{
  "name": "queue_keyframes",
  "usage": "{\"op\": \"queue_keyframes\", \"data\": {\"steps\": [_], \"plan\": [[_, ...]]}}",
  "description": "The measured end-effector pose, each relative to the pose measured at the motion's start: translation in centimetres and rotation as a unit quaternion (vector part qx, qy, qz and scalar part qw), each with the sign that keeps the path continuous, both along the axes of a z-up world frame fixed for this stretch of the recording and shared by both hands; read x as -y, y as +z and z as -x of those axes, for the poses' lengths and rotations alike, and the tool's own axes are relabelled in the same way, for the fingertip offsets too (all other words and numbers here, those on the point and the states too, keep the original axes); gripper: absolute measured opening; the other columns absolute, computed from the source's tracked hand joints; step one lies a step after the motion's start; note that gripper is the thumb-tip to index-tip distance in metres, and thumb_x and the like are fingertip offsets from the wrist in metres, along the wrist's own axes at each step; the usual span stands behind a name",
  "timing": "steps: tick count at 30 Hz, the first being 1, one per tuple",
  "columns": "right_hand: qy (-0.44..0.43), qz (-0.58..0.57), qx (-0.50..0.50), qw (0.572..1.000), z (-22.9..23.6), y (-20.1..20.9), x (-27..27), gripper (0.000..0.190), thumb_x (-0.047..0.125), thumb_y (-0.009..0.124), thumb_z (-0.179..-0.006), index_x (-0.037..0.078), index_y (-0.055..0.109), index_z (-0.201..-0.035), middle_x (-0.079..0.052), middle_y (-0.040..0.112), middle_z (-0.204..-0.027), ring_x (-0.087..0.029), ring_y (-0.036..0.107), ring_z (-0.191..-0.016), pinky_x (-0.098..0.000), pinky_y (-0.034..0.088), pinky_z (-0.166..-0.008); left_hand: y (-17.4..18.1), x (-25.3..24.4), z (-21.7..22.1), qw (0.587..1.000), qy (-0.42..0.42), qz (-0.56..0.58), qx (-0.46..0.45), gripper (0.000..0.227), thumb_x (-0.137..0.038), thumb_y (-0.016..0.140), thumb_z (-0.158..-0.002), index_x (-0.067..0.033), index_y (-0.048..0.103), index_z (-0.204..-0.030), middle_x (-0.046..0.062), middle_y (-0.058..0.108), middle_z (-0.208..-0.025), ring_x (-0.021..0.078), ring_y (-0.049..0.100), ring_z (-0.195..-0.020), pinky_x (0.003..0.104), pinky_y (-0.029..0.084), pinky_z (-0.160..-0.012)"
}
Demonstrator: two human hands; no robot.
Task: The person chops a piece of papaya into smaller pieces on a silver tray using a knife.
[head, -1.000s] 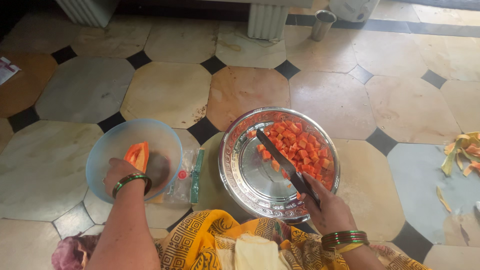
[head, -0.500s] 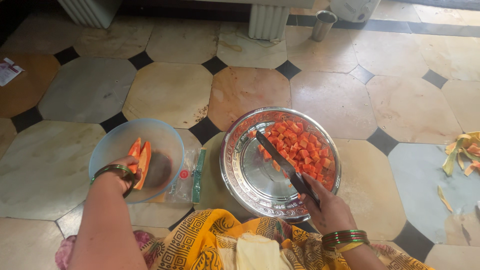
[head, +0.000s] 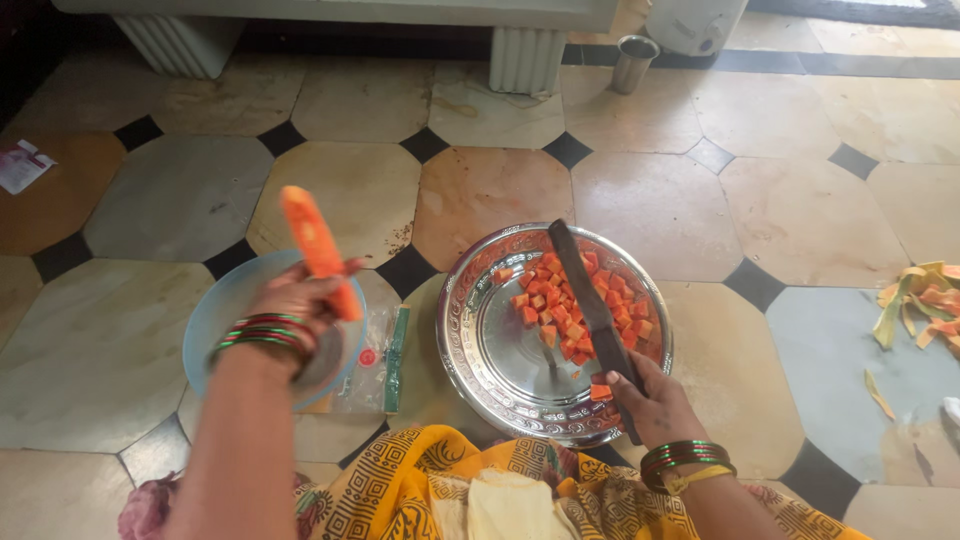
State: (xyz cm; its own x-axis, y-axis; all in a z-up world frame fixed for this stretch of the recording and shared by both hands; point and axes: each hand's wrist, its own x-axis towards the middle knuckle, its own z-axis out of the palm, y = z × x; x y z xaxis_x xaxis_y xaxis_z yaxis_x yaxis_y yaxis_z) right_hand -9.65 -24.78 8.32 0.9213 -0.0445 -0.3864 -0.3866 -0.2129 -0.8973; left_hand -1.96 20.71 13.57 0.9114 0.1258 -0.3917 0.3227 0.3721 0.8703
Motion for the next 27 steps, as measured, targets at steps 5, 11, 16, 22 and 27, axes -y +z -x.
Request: {"op": "queue_keyframes", "data": {"steps": [5,11,16,22,27], "plan": [[-0.035,-0.061,-0.003,0.997,-0.4,-0.8,0.6,0.045,0.02,0.062,-0.095,0.007,0.059,-0.138,-0.003,0.077,-0.1,-0.011,0.059,-0.064,-0.0271,0.05,-0.056,0.4,10.8,0.4,0.998,-0.032,0.042,0.028,0.046,0.01,0.064,-0.082,-0.0025,0.053,-0.124,0.015,0.074,-0.116,0.0227,0.073,-0.107,0.038,0.064,-0.087],[0.01,-0.01,0.012,1.0,0.1,0.2,-0.1,0.041,0.02,0.063,-0.095,0.005,0.062,-0.133,-0.001,0.075,-0.098,-0.008,0.058,-0.066,-0.0266,0.049,-0.056,-4.8,20.1,2.3,0.988,0.085,0.116,-0.06,0.051,0.006,0.075,-0.075,-0.0153,0.057,-0.118,0.008,0.07,-0.11,0.0231,0.072,-0.098,0.043,0.062,-0.085],[0.014,0.011,-0.009,1.0,0.6,1.1,-0.8,0.041,0.019,0.063,-0.094,0.01,0.06,-0.134,0.001,0.075,-0.095,-0.008,0.057,-0.065,-0.0274,0.048,-0.055,-7.3,21.9,2.6,0.978,0.108,0.106,-0.144,0.038,-0.022,0.08,-0.081,-0.0131,0.065,-0.115,0.008,0.073,-0.104,0.0246,0.074,-0.081,0.042,0.06,-0.078],[0.018,0.007,0.023,1.0,1.0,0.4,-1.2,0.038,0.016,0.065,-0.095,0.008,0.062,-0.133,-0.004,0.067,-0.087,-0.009,0.055,-0.061,-0.0282,0.047,-0.053,-9.4,21.6,1.3,0.977,0.127,-0.006,-0.172,0.046,-0.017,0.084,-0.081,-0.0093,0.062,-0.121,0.011,0.07,-0.106,0.0242,0.064,-0.071,0.037,0.055,-0.065],[0.059,0.141,0.026,0.988,1.1,0.2,-1.9,0.047,0.022,0.069,-0.092,0.012,0.058,-0.137,-0.01,0.075,-0.086,-0.02,0.067,-0.068,-0.0334,0.056,-0.067,-9.4,20.7,0.4,0.972,0.149,-0.137,-0.117,0.049,-0.011,0.08,-0.077,-0.0111,0.059,-0.121,0.009,0.069,-0.109,0.0198,0.071,-0.083,0.038,0.061,-0.068]]}}
